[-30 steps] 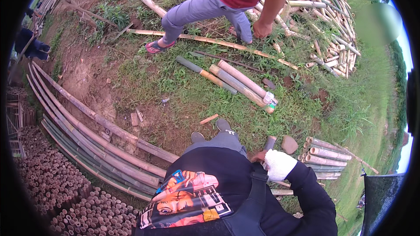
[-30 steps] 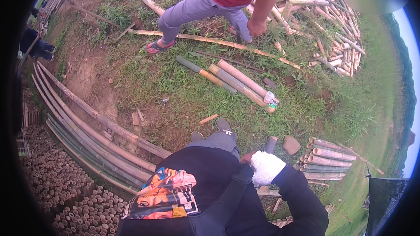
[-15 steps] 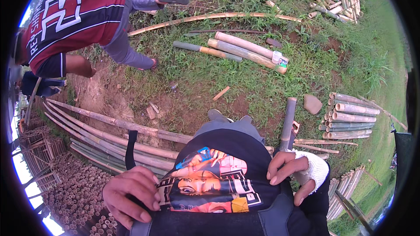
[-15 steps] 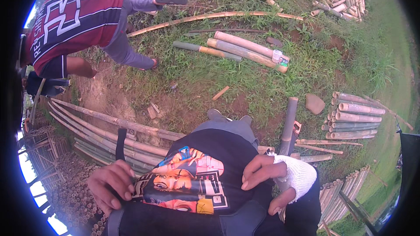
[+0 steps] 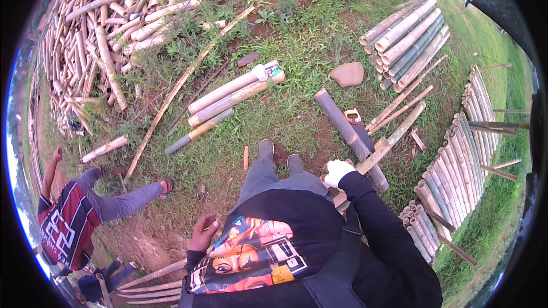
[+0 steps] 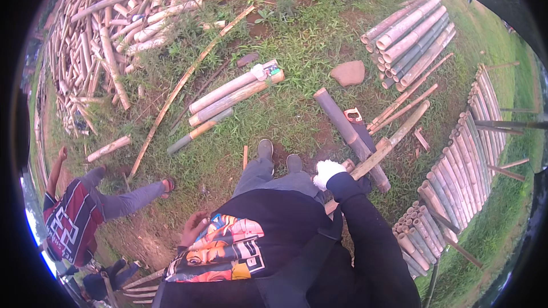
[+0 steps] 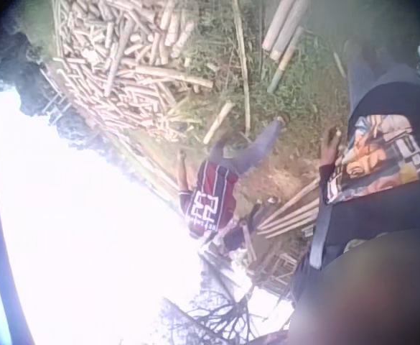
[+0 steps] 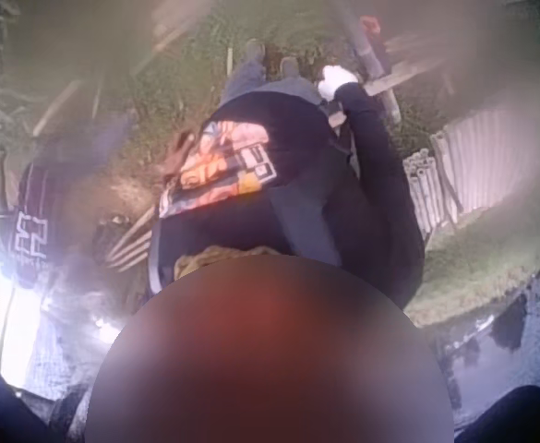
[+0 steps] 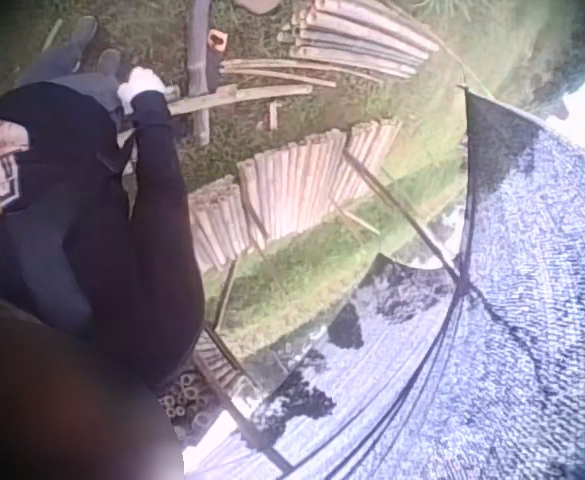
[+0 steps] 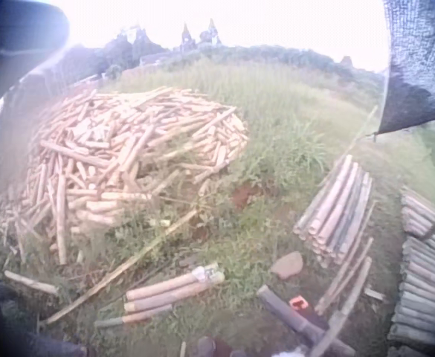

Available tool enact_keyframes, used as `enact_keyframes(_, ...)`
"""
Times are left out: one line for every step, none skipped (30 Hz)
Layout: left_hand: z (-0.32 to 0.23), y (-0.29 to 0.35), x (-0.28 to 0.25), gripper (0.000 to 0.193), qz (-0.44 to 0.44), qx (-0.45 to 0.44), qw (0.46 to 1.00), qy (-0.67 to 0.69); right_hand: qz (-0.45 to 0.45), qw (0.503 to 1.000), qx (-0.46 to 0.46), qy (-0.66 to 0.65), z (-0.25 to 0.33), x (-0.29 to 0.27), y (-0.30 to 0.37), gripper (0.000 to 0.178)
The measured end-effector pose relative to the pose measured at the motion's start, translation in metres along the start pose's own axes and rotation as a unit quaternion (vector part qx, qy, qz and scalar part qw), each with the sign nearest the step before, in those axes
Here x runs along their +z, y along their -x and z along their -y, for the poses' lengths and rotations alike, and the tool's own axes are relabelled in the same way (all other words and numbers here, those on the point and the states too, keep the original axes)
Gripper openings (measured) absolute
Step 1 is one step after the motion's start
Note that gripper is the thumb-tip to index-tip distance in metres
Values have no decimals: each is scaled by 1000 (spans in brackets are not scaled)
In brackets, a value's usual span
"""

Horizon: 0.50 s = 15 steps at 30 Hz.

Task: The person uses a hand saw to cut bamboo poles into shorter sections. They position each pole on a makeshift support, saw through it, and then move the cut pieces aside. The task is performed outdoors in a yard filled with bamboo.

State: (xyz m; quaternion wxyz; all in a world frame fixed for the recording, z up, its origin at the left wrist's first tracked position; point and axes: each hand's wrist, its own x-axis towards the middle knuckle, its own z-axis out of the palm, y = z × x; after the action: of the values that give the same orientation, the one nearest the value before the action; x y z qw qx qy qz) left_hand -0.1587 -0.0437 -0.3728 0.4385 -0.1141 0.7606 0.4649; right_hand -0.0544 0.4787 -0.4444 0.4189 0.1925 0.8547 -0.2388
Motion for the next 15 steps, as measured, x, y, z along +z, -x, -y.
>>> enact_keyframes(10, -45, 11, 49, 11, -1, 1000, 4, 48, 998, -14, -43, -4, 10, -12, 51)
enact_keyframes(14, -91, 18, 46, 49, 26, 998, 11, 41, 994, -47, -91, -2, 20, -19, 50)
enact_keyframes(14, -131, 23, 45, 85, 67, 994, 30, 40, 989, -49, -135, 4, 31, -23, 50)
enact_keyframes(10, -169, 29, 43, 115, 61, 991, 13, -12, 984, -66, -167, 9, 39, -25, 48)
enact_keyframes(3, -201, 38, 41, 151, 54, 987, -5, -34, 981, -65, -177, 15, 47, -24, 47)
enact_keyframes(-8, -232, 49, 40, 185, 46, 981, -25, -23, 978, -25, -205, 21, 53, -24, 45)
enact_keyframes(-25, -255, 56, 39, 221, 39, 973, -57, -79, 979, -11, -185, 24, 59, -20, 35)
enact_keyframes(-45, -276, 66, 38, 251, 33, 963, -91, -100, 983, 18, -156, 24, 62, -18, 29)
enact_keyframes(-68, -292, 75, 37, 280, 30, 951, -124, -146, 980, 32, -135, 23, 66, -16, 24)
enact_keyframes(-93, -308, 87, 37, 304, 33, 939, -160, -93, 971, 79, -207, 19, 69, -17, 23)
enact_keyframes(-118, -324, 102, 36, 331, 77, 916, -213, -126, 945, 105, -283, 12, 73, -20, 22)
enact_keyframes(-142, -338, 121, 36, 336, 50, 911, -233, -171, 900, 143, -374, 5, 79, -24, 22)
enact_keyframes(-167, -352, 145, 36, 344, 68, 894, -280, -187, 873, 167, -419, -3, 83, -32, 22)
enact_keyframes(-193, -368, 173, 35, 346, 89, 867, -349, -216, 857, 157, -441, -11, 89, -42, 23)
enact_keyframes(-214, -378, 203, 35, 333, 92, 839, -421, -186, 855, 157, -458, -20, 94, -53, 24)
